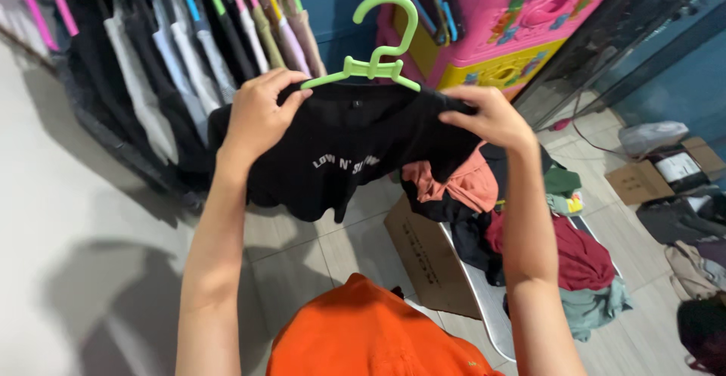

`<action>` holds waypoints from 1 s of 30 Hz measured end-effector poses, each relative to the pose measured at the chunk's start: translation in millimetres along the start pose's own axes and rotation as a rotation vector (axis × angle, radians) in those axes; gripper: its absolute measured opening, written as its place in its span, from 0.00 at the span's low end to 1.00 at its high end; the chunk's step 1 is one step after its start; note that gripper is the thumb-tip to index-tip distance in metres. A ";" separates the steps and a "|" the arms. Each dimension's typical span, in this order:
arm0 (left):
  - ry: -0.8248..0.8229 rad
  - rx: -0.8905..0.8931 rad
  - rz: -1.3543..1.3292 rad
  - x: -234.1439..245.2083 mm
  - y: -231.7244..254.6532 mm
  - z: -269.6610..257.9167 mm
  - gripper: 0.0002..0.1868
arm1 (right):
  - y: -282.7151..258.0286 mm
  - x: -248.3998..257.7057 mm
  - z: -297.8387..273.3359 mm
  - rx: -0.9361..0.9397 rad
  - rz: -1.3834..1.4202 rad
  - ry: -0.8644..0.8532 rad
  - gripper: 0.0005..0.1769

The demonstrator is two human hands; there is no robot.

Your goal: The person picks up shirts from a laundry basket, places each on a hanger, and hangs them on a wall-mounted clothing rack. The person repeats this process for several shirts of different colors.

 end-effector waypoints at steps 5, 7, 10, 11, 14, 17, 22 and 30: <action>-0.159 0.002 -0.180 -40.8 12.5 33.8 0.11 | 21.5 66.3 -74.6 -0.231 -0.066 -0.029 0.19; -0.160 -0.125 -0.272 -64.1 28.4 47.8 0.11 | 15.3 94.0 -98.9 -0.255 -0.101 0.058 0.19; -0.168 -0.150 -0.383 -109.1 35.0 72.3 0.11 | -0.8 130.0 -126.6 -0.251 0.016 0.229 0.15; -0.157 -0.160 -0.411 -122.1 37.2 78.6 0.10 | -5.5 136.8 -132.7 -0.243 0.059 0.279 0.15; -0.123 -0.152 -0.464 -159.2 41.1 96.1 0.10 | -10.4 151.6 -142.3 -0.263 0.021 0.410 0.14; -0.080 -0.118 -0.446 -191.6 36.9 109.7 0.11 | -10.9 156.4 -142.4 -0.286 -0.093 0.490 0.14; 0.128 -0.192 -0.321 -219.4 23.4 120.5 0.13 | -10.6 147.7 -129.2 -0.253 -0.124 0.562 0.12; 0.468 0.119 -0.312 -248.2 -49.7 119.3 0.23 | -3.8 82.5 -71.3 -0.134 -0.160 0.683 0.14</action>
Point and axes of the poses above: each hand's wrist, its own z-axis towards the middle knuckle, its own x-axis out of the back of the hand, y = z × x, the point moved 10 cm from there along z, towards the middle knuckle, and after that the axes turned 6 degrees about y, right-handed, at the moved point
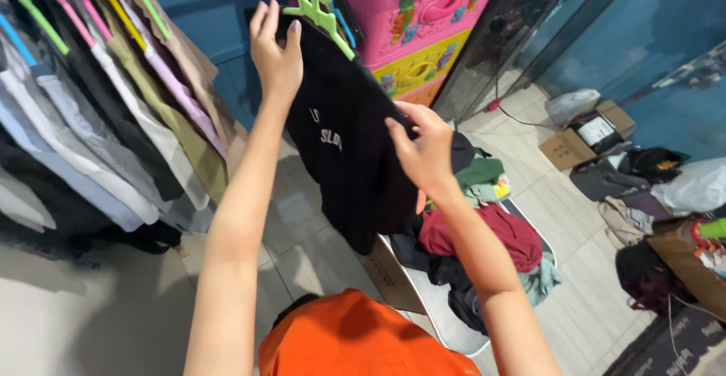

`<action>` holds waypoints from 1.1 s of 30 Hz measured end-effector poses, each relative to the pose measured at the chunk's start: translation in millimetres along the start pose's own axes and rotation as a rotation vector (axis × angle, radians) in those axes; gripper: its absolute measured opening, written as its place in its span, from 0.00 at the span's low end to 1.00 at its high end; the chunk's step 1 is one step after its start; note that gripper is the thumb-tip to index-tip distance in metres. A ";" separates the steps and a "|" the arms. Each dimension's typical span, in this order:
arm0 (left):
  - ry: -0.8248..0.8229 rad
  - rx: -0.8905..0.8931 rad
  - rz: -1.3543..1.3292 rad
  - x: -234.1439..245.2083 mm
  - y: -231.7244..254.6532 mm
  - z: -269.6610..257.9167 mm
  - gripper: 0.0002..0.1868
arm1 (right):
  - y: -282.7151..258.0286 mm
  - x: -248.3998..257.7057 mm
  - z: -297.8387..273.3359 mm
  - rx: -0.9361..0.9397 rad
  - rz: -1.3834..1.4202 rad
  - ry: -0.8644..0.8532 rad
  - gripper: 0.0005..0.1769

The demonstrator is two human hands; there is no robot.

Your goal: The person picks up shirts from a laundry basket, places each on a hanger, and hangs them on a wall-mounted clothing rack. The person repeats this process for several shirts of different colors.

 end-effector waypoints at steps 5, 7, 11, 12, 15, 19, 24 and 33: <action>-0.126 0.743 -0.624 -26.5 -57.5 -22.1 0.20 | 0.5 -67.9 -1.8 -0.005 0.113 0.050 0.13; -0.159 0.711 -0.662 -21.0 -57.9 -10.1 0.19 | 0.5 -96.8 -0.2 -0.001 0.134 0.078 0.13; -0.165 0.763 -0.675 -1.9 -91.3 21.5 0.18 | 2.5 -156.7 8.3 0.023 0.161 0.107 0.13; -0.178 0.781 -0.673 2.1 -103.2 29.9 0.18 | 2.9 -171.6 11.3 0.028 0.172 0.107 0.13; -0.215 0.693 -0.471 22.2 -138.0 61.8 0.20 | 2.1 -212.3 25.1 0.070 0.189 0.131 0.13; -0.132 0.273 -0.018 72.5 -152.7 108.0 0.21 | 5.1 -264.0 41.6 0.051 0.231 0.137 0.13; -0.168 -0.067 0.675 115.1 -149.5 110.3 0.30 | -0.6 -316.9 48.2 0.065 0.242 0.139 0.13; -0.352 -0.143 1.050 123.9 -172.8 94.6 0.45 | 5.2 -386.9 51.8 0.010 0.263 0.077 0.13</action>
Point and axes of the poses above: each hand's wrist, its own z-axis towards the middle knuckle, its own x-axis out of the back of the hand, y = z × x, the point moved 10 cm from there along z, towards the middle knuckle, and after that the axes turned 6 degrees about y, right-handed, at the moved point
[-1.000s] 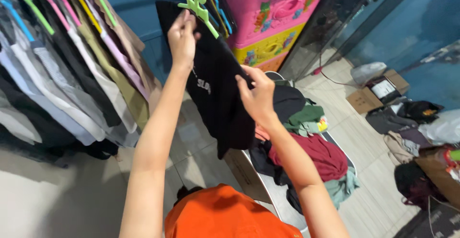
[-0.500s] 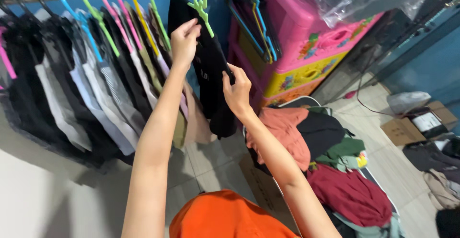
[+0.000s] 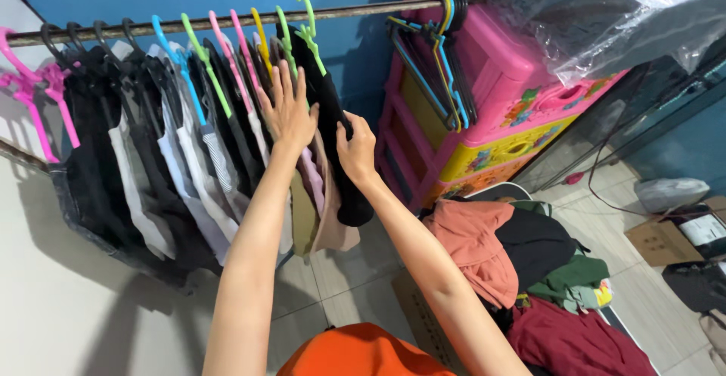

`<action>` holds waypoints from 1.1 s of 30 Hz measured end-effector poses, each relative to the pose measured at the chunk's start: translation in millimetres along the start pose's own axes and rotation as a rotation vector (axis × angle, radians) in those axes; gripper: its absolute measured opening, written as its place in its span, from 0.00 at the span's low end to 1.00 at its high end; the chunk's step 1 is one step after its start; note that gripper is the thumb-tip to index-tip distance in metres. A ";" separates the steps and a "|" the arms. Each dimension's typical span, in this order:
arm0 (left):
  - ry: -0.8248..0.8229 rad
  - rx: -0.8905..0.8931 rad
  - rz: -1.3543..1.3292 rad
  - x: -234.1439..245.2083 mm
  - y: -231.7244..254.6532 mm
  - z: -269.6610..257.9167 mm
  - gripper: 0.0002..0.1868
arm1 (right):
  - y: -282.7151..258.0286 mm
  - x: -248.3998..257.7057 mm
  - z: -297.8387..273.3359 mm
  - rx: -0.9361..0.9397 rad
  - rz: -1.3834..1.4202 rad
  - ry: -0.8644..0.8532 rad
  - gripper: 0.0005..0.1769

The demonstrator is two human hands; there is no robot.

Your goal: The person picks up shirts from a laundry basket, places each on a hanger, and hangs them on a wall-mounted clothing rack. The person repeats this process for several shirts of different colors.

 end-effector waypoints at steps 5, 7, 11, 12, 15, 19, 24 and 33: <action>-0.004 -0.006 0.049 -10.4 -11.6 -7.4 0.44 | 9.6 -23.3 1.0 0.044 -0.022 -0.011 0.12; 0.008 -0.009 0.065 -14.5 -15.4 -8.6 0.44 | 15.6 -31.0 -2.1 0.041 -0.025 -0.018 0.12; 0.018 -0.005 0.067 -21.5 -22.3 -10.6 0.43 | 28.4 -41.4 -10.9 0.002 -0.035 -0.035 0.12; 0.018 -0.004 0.066 -22.9 -23.9 -10.5 0.43 | 29.4 -42.5 -12.9 0.004 -0.042 -0.035 0.13; 0.017 -0.009 0.067 -26.9 -26.9 -11.4 0.43 | 32.4 -45.9 -18.5 -0.018 -0.040 -0.064 0.13; 0.011 -0.008 0.057 -32.7 -28.8 -15.7 0.42 | 35.8 -53.7 -23.8 -0.065 -0.177 -0.192 0.19; 0.030 -0.005 0.058 -31.2 -29.2 -20.3 0.39 | 14.1 -62.8 -24.2 0.217 -0.561 -0.298 0.41; 0.000 0.043 -0.006 -14.1 -14.0 -38.2 0.35 | 16.5 -60.8 -53.1 0.191 -0.553 -0.609 0.42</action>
Point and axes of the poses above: each hand's wrist, its own z-axis towards the middle knuckle, its own x-axis out of the back of the hand, y = z × x, the point moved 10 cm from there along z, towards the middle knuckle, and after that the axes turned 6 degrees about y, right-handed, at the moved point
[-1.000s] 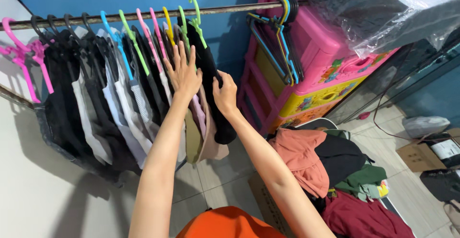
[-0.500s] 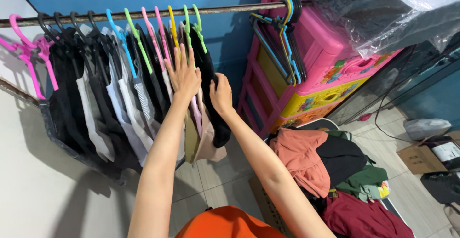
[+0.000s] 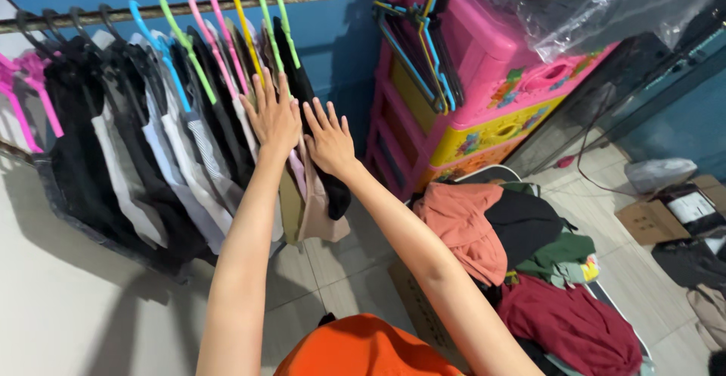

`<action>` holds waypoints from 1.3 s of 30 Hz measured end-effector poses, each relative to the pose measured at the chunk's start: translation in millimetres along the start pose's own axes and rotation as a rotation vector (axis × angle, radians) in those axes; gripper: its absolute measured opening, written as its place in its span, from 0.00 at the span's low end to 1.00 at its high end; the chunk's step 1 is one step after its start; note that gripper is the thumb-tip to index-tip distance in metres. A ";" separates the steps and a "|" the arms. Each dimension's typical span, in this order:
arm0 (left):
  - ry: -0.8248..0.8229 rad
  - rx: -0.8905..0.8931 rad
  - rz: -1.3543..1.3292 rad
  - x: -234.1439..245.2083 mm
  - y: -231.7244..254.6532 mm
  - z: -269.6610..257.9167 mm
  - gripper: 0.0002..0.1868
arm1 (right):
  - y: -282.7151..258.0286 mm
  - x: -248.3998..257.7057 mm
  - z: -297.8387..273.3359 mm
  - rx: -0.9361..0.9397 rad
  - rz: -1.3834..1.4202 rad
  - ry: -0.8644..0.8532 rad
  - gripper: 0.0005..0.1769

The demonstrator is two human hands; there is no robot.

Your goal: The person picks up shirts from a laundry basket, places each on a hanger, and hangs them on a wall-mounted clothing rack. The person repeats this process for several shirts of different colors.

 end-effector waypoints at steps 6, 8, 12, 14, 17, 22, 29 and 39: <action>0.045 -0.076 -0.080 15.9 50.4 -24.2 0.34 | 27.9 44.0 -35.3 -0.001 -0.064 0.060 0.43; 0.031 -0.100 -0.131 15.3 75.0 -36.0 0.34 | 49.0 59.1 -50.1 -0.018 -0.103 0.071 0.43; -0.006 -0.181 -0.204 4.0 141.8 -64.8 0.34 | 105.3 86.2 -96.1 -0.094 -0.150 0.074 0.42; -0.031 -0.234 -0.251 -6.6 180.7 -84.3 0.35 | 140.6 95.9 -122.7 -0.167 -0.180 0.057 0.42; -0.085 -0.311 -0.332 -26.1 240.7 -117.8 0.35 | 192.1 115.1 -171.5 -0.247 -0.242 0.057 0.42; -0.198 -0.438 -0.410 -61.6 339.7 -175.3 0.35 | 272.4 150.9 -253.5 -0.401 -0.295 0.034 0.43; -0.267 -0.579 -0.542 -82.7 460.9 -243.0 0.35 | 343.6 211.8 -360.6 -0.572 -0.349 0.088 0.43; -0.359 -0.768 -0.686 -94.5 572.1 -326.5 0.35 | 411.6 258.0 -484.6 -0.724 -0.447 0.145 0.41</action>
Point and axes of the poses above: each hand's wrist, its own z-axis towards the middle knuckle, its own x-axis out of the back of the hand, y = z × x, the point moved 10 cm from there along z, towards the middle knuckle, and after that the axes turned 6 degrees about y, right-handed, at the moved point
